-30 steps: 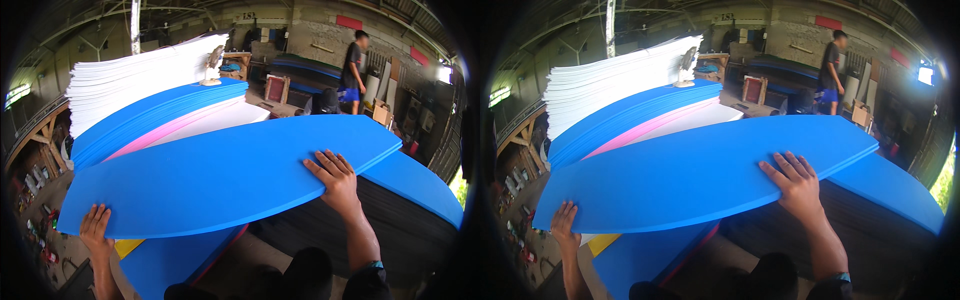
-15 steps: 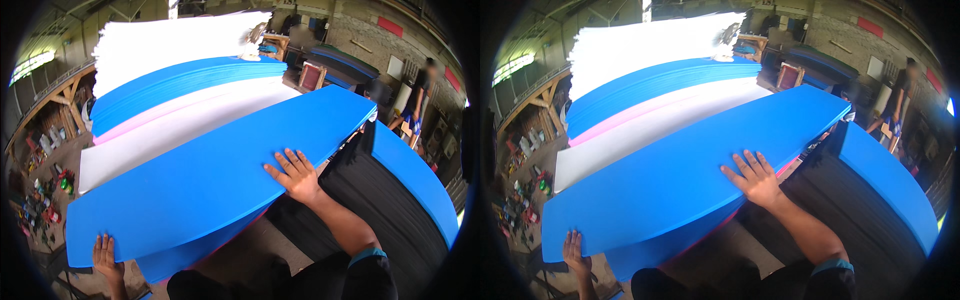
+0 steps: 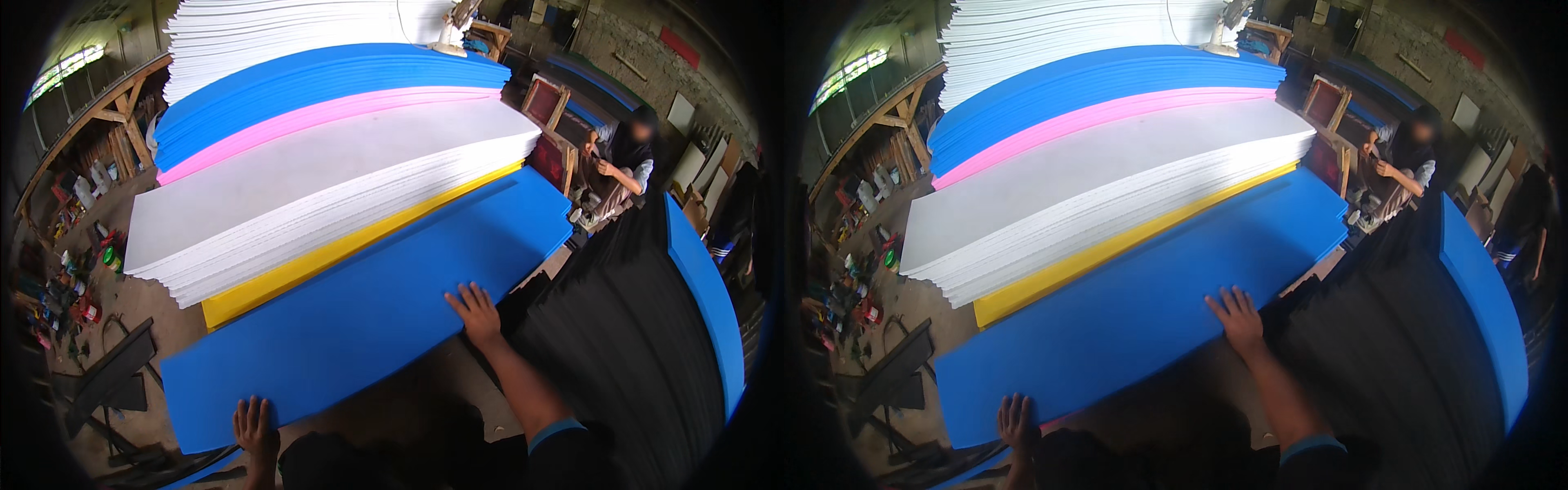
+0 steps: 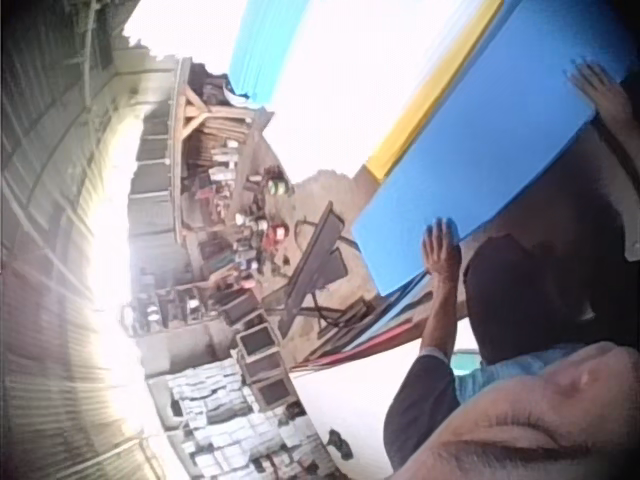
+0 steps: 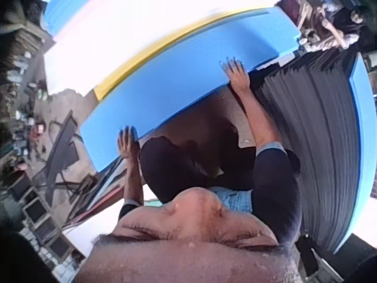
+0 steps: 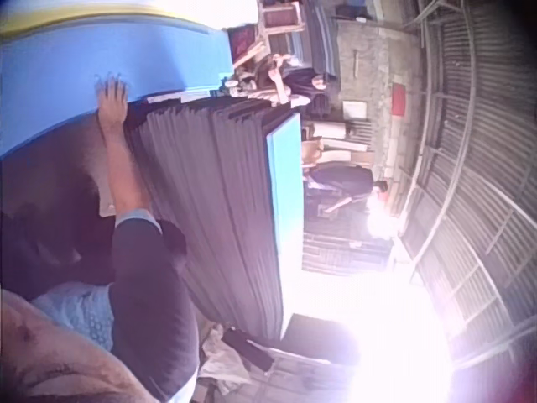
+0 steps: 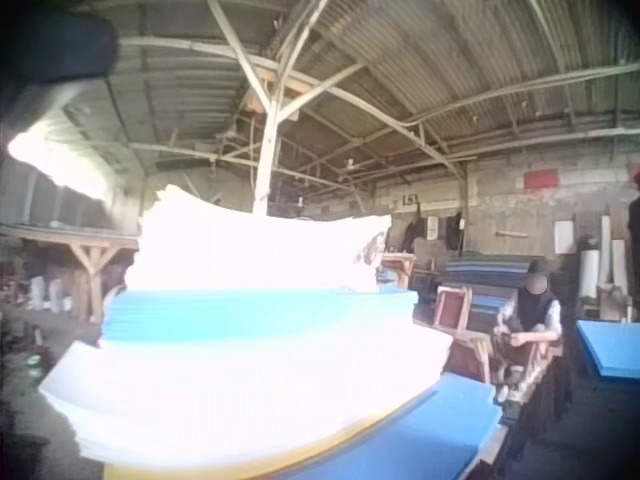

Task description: The person repeatedly picks up large colored foam sheets and places them onto a growing stack. The person handles pink, blue, and black foam sheets one at a time, aligning them before adding them to the pile.

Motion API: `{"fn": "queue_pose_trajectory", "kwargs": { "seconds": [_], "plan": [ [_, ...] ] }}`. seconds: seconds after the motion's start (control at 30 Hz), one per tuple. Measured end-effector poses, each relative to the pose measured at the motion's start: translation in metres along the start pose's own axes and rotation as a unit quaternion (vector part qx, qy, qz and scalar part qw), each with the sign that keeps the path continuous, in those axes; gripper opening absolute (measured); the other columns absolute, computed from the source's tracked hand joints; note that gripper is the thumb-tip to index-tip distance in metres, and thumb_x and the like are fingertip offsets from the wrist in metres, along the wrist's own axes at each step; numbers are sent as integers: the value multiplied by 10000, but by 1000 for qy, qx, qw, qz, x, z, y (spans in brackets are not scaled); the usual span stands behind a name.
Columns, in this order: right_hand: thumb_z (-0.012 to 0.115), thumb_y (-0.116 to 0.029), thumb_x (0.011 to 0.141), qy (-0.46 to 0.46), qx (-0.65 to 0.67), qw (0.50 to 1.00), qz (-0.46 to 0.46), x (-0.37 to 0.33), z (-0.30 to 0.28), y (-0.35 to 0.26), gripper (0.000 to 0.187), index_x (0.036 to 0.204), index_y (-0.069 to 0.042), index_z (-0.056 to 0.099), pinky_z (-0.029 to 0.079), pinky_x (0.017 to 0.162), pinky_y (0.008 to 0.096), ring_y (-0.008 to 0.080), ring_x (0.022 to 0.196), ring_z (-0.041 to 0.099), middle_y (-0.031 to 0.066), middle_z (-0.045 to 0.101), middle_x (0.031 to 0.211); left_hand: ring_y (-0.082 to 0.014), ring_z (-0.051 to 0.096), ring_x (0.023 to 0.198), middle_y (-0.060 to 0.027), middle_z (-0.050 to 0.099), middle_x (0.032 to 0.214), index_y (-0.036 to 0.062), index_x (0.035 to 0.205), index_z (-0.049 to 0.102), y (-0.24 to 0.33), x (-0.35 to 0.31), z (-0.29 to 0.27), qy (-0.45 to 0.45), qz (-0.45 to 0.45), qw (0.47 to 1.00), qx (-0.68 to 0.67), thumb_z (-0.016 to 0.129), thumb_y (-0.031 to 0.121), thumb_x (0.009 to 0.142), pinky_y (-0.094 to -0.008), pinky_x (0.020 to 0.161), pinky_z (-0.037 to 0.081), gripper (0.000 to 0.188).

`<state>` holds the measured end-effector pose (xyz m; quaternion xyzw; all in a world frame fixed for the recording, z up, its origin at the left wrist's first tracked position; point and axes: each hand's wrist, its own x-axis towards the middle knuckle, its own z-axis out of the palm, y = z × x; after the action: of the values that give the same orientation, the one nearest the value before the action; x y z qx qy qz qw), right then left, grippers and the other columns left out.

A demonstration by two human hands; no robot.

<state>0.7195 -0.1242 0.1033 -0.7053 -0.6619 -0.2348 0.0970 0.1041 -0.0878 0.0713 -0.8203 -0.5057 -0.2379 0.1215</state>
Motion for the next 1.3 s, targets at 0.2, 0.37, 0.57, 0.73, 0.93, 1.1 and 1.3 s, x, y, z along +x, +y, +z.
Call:
{"fn": "queue_pose_trajectory", "kwargs": {
  "seconds": [0.2,0.37,0.57,0.73,0.93,1.1,1.3],
  "plan": [
    [726,-48,941,-203,-36,970,132,31,-12,22,927,1718,-392,356,402,1253,580,446,1586,395,193,381,1735,-411,582,1445,-95,687,1497,207,1438,717,46,44,22,-9,9,1000,4,647,87,766,-634,1222,384,686],
    [752,-26,912,-269,-40,927,258,59,-25,36,971,1704,-436,368,528,1137,573,468,1516,484,266,380,1714,-406,581,1425,-80,678,1499,222,1455,710,75,62,31,-17,4,1000,-8,673,111,774,-639,1218,389,691],
    [717,79,859,-200,107,908,353,70,-9,73,943,1651,-384,496,565,1109,535,499,1451,547,318,380,1700,-417,543,1448,-73,627,1559,268,1506,683,99,79,34,-63,-6,997,-54,706,137,766,-655,1213,391,752],
    [700,54,872,-155,154,900,378,63,13,80,902,1679,-274,464,521,1158,544,487,1522,474,306,304,1746,-442,536,1428,-81,599,1584,269,1549,646,115,91,37,-100,30,993,-50,721,143,743,-655,1218,389,820],
    [665,-223,974,-261,28,908,327,82,4,46,671,1630,-174,531,383,1248,593,433,1574,418,281,416,1697,-461,532,1407,-108,583,1587,218,1571,617,119,93,37,-97,57,992,-55,720,160,779,-652,1218,395,801],
    [660,-477,1035,-139,222,956,131,100,17,-55,615,1573,-184,601,297,1288,623,444,1564,417,253,527,1625,-491,519,1400,-133,555,1604,204,1592,587,118,109,26,-124,79,984,-98,742,209,840,-639,1222,405,768],
    [665,-592,1024,-120,158,975,98,97,20,-96,689,1610,-242,568,303,1272,644,462,1583,384,265,451,1679,-461,479,1494,-188,547,1609,128,1587,568,45,103,-4,-174,48,971,-154,816,518,928,-634,1247,352,805]
  ]
}}
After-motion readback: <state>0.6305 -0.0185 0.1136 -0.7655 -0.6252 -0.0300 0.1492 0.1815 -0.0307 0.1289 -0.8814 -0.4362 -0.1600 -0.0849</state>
